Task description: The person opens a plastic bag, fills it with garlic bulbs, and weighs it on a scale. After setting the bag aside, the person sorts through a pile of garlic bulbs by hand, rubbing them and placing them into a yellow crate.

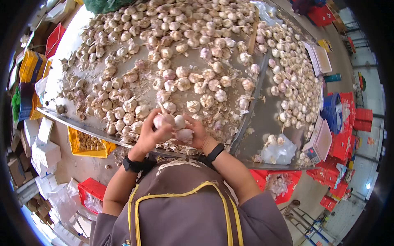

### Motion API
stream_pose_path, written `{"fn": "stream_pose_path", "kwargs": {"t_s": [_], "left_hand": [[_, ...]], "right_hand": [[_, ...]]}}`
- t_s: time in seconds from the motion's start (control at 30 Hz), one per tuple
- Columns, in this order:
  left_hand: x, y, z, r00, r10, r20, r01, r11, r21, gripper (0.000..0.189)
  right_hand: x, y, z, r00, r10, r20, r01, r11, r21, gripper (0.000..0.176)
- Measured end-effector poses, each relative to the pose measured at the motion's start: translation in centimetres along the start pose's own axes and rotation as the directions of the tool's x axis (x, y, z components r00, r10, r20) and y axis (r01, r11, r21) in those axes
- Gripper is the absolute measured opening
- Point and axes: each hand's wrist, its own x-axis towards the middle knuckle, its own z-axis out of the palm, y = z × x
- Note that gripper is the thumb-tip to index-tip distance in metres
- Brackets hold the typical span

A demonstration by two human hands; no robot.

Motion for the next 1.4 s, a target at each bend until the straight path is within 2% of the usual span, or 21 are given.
{"fn": "stream_pose_path", "kwargs": {"t_s": [0.03, 0.07, 0.1, 0.2, 0.3, 0.37, 0.5, 0.57, 0.67, 0.7, 0.77, 0.83, 0.87, 0.9, 0.93, 1.03, 1.07, 1.13, 1.17, 1.23, 1.4], "left_hand": [[-0.4, 0.5, 1.2, 0.997, 0.021, 0.071, -0.029, 0.994, 0.108, 0.049], [-0.1, 0.3, 2.1, 0.948, 0.271, 0.168, -0.318, 0.837, 0.445, 0.052], [0.2, 0.2, 2.8, 0.829, 0.445, 0.339, -0.543, 0.495, 0.678, 0.054], [0.1, 1.5, 4.7, 0.808, 0.464, 0.361, -0.576, 0.499, 0.647, 0.053], [1.4, 1.4, 3.8, 0.888, 0.372, 0.271, -0.457, 0.644, 0.613, 0.048], [3.4, -0.6, 1.4, 0.922, 0.328, 0.208, -0.378, 0.633, 0.676, 0.041], [5.4, -3.5, -1.6, 0.986, 0.156, 0.059, -0.131, 0.503, 0.854, 0.045], [6.3, -4.9, -1.7, 0.993, 0.118, 0.019, -0.066, 0.411, 0.909, 0.046], [7.9, -6.8, -1.7, 0.994, 0.105, 0.019, -0.042, 0.224, 0.974, 0.05], [8.5, -7.1, -1.6, 0.997, 0.076, 0.02, -0.038, 0.244, 0.969, 0.05], [9.1, -6.9, -1.8, 0.999, 0.044, 0.017, -0.028, 0.264, 0.964, 0.051], [9.0, -5.2, -2.1, 0.993, -0.035, -0.113, 0.112, 0.579, 0.808, 0.043], [8.8, -4.6, -2.6, 0.993, -0.041, -0.108, 0.112, 0.576, 0.809, 0.043], [8.5, -4.2, -3.4, 0.981, -0.153, -0.116, 0.188, 0.887, 0.422, 0.036], [8.2, -4.0, -4.0, 0.965, -0.253, -0.075, 0.247, 0.966, -0.074, 0.03], [7.0, -4.4, -4.7, 0.951, -0.305, 0.055, 0.303, 0.952, 0.042, 0.024], [6.6, -4.2, -3.8, 0.961, -0.273, 0.049, 0.206, 0.823, 0.53, 0.024], [4.7, -5.7, -2.0, 0.993, 0.019, 0.114, -0.108, 0.505, 0.856, 0.025], [4.2, -6.0, -1.3, 0.987, 0.078, 0.144, -0.161, 0.301, 0.94, 0.028], [4.6, -6.6, -1.1, 0.989, -0.057, 0.138, -0.122, 0.224, 0.967, 0.034], [5.7, -6.0, -1.6, 0.986, -0.144, 0.082, -0.049, 0.223, 0.974, 0.036]], "right_hand": [[-0.6, 0.7, 0.2, 0.992, -0.022, -0.121, 0.021, 1.0, -0.015, 0.061], [-0.1, 1.0, -1.6, 0.997, -0.083, -0.008, 0.083, 0.993, 0.084, 0.06], [0.3, 1.2, -2.4, 0.984, -0.151, 0.1, 0.13, 0.973, 0.188, 0.06], [-2.9, -0.5, -2.6, 0.951, -0.154, 0.27, 0.069, 0.951, 0.3, 0.061], [-6.9, -3.3, -3.6, 0.838, -0.538, 0.094, 0.53, 0.843, 0.097, 0.068], [-11.1, -5.8, -2.6, 0.76, -0.566, 0.32, 0.416, 0.801, 0.431, 0.07], [-18.9, -10.7, -2.1, 0.395, -0.906, 0.153, 0.478, 0.345, 0.807, 0.086], [-19.4, -10.5, -2.4, 0.275, -0.955, -0.11, 0.664, 0.106, 0.74, 0.075], [-15.9, -10.9, -7.6, 0.376, -0.921, -0.105, 0.908, 0.343, 0.242, 0.043], [-13.4, -10.4, -8.6, 0.436, -0.898, -0.055, 0.878, 0.438, -0.194, 0.028], [-8.1, -5.7, -3.2, 0.505, -0.849, -0.156, 0.296, 0.34, -0.892, 0.024], [-5.0, -3.3, -2.4, 0.636, -0.741, 0.214, -0.078, -0.337, -0.938, 0.034], [-3.9, -2.7, -3.1, 0.634, -0.745, 0.208, -0.08, -0.33, -0.941, 0.034], [-2.9, -2.2, -4.0, 0.693, -0.659, 0.292, -0.157, -0.533, -0.831, 0.036], [-2.4, -2.1, -4.8, 0.758, -0.549, 0.352, -0.207, -0.714, -0.669, 0.038], [-2.2, -2.6, -3.7, 0.782, -0.55, 0.293, -0.204, -0.67, -0.714, 0.036], [-2.4, -3.1, -2.9, 0.788, -0.541, 0.292, -0.2, -0.675, -0.71, 0.036], [-3.2, -5.2, -1.5, 0.785, -0.611, -0.1, -0.183, -0.075, -0.98, 0.035], [-3.6, -6.8, -2.8, 0.831, -0.555, -0.04, 0.099, 0.218, -0.971, 0.037], [-5.1, -8.1, 0.7, 0.841, -0.528, -0.117, 0.252, 0.573, -0.78, 0.038], [-4.8, -9.1, 0.7, 0.826, -0.564, 0.006, 0.444, 0.643, -0.624, 0.042]]}}
